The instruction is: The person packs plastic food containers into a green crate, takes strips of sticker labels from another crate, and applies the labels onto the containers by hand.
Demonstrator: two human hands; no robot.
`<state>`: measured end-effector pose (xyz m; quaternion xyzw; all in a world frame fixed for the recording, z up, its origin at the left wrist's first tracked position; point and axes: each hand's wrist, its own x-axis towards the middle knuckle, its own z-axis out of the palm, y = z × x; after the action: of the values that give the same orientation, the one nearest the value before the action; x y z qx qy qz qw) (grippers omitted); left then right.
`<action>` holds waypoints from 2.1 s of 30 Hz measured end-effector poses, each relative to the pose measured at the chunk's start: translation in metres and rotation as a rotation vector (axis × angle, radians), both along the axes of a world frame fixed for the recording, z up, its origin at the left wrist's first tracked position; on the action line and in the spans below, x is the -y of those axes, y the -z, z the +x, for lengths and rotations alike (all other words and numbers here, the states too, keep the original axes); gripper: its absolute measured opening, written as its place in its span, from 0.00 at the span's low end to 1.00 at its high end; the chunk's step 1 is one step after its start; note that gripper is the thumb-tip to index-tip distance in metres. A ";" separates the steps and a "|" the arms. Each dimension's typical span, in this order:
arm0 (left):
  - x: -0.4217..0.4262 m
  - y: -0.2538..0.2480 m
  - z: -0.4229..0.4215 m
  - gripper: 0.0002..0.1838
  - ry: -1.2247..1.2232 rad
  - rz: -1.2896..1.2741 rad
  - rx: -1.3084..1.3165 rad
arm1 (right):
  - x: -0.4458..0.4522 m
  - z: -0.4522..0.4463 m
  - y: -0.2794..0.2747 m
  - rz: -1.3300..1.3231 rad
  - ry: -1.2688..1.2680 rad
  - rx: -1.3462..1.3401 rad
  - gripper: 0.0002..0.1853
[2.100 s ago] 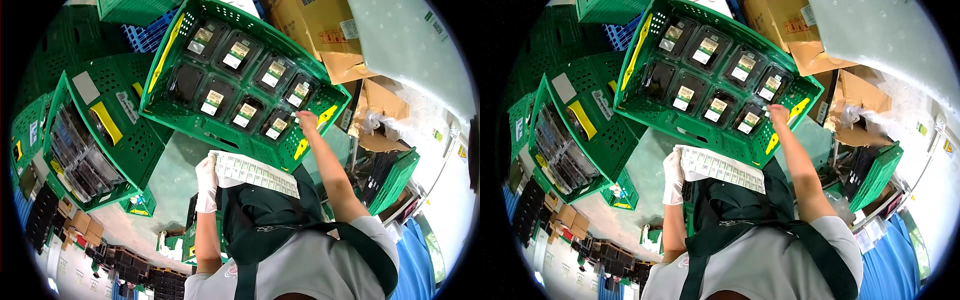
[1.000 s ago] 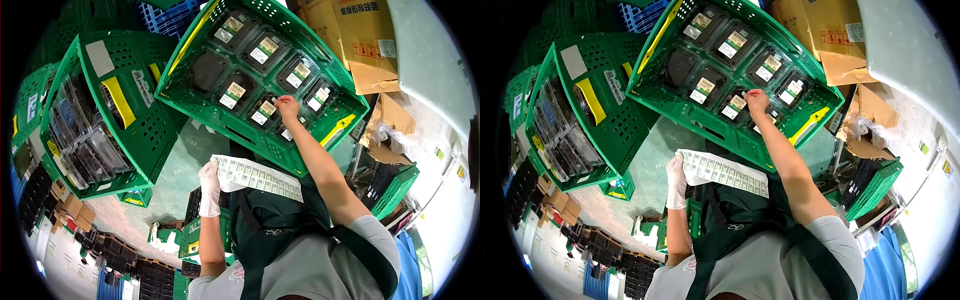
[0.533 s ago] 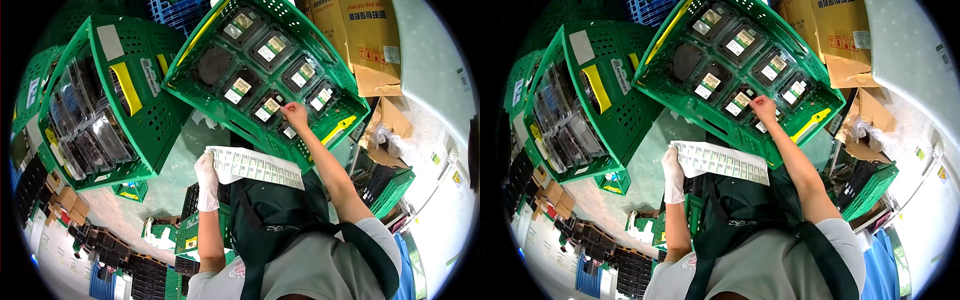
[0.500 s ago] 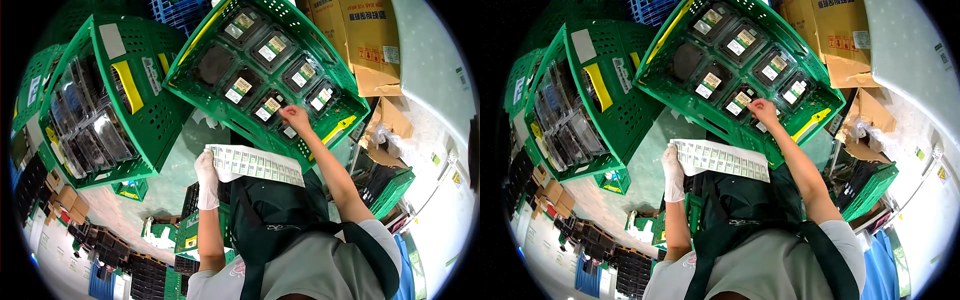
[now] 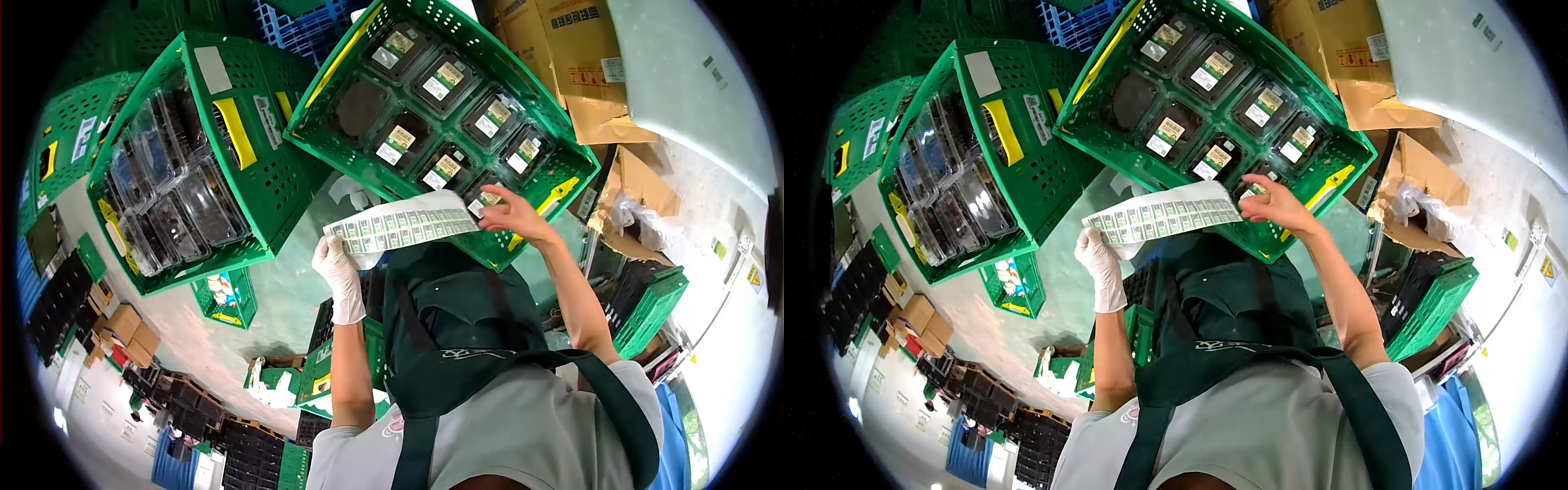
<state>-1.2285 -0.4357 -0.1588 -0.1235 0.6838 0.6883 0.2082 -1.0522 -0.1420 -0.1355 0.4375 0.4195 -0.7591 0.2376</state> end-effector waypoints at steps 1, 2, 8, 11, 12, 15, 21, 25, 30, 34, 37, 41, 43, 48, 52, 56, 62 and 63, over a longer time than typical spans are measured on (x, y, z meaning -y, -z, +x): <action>0.001 -0.001 0.001 0.17 0.003 0.017 -0.011 | 0.005 -0.004 -0.007 -0.021 0.003 -0.045 0.34; 0.002 -0.003 0.002 0.17 0.003 0.019 -0.014 | 0.008 -0.010 -0.013 -0.025 0.021 -0.050 0.35; -0.014 -0.022 0.007 0.16 -0.025 -0.020 -0.008 | 0.019 0.000 0.023 0.465 -0.109 -0.011 0.35; -0.012 -0.020 0.008 0.18 -0.019 0.003 -0.017 | 0.016 -0.002 0.015 0.131 0.047 -0.026 0.35; -0.008 -0.019 0.009 0.18 -0.019 0.001 -0.016 | 0.017 -0.005 0.013 0.080 0.163 -0.095 0.35; -0.007 -0.021 0.005 0.13 -0.043 0.004 -0.003 | 0.009 -0.013 -0.001 0.082 0.316 -0.136 0.32; -0.008 -0.033 0.001 0.10 0.050 -0.295 -0.053 | -0.002 -0.018 -0.017 0.320 0.183 -0.177 0.20; 0.010 -0.022 -0.007 0.12 0.152 -0.295 0.144 | 0.002 -0.023 -0.023 0.381 0.015 -0.202 0.16; 0.001 -0.032 -0.009 0.25 0.609 -1.023 -0.216 | 0.005 -0.017 -0.012 0.635 -0.238 -0.199 0.15; -0.050 -0.060 -0.011 0.29 0.961 -0.744 -0.544 | 0.014 -0.020 -0.015 0.688 -0.422 -0.248 0.09; -0.073 -0.048 0.016 0.30 1.155 -0.561 -0.510 | 0.020 -0.027 -0.015 0.738 -0.527 -0.327 0.09; -0.075 -0.035 0.018 0.24 1.128 -0.371 -0.040 | 0.016 -0.032 -0.019 0.838 -0.590 -0.385 0.09; -0.073 -0.037 0.015 0.21 1.142 -0.390 0.051 | 0.016 -0.032 -0.017 0.837 -0.603 -0.390 0.10; -0.064 -0.036 0.016 0.11 1.086 -0.424 0.040 | 0.019 -0.034 -0.014 0.859 -0.603 -0.405 0.13; -0.064 -0.046 0.005 0.07 1.139 -0.555 -0.081 | 0.027 -0.034 -0.009 0.895 -0.581 -0.402 0.16; -0.061 -0.047 0.003 0.07 1.123 -0.573 -0.099 | 0.030 -0.040 -0.010 0.767 -0.486 -0.373 0.17; -0.057 -0.056 -0.011 0.06 1.256 -0.622 -0.134 | 0.004 -0.048 -0.013 0.806 -0.512 -0.424 0.17; -0.056 -0.054 -0.010 0.07 1.263 -0.627 -0.132 | 0.001 -0.052 -0.014 0.808 -0.544 -0.463 0.16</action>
<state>-1.2387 -0.3801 -0.1047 0.2847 0.8018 0.2129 0.4804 -1.1044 -0.1433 -0.1213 0.1906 0.8178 -0.5247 0.1396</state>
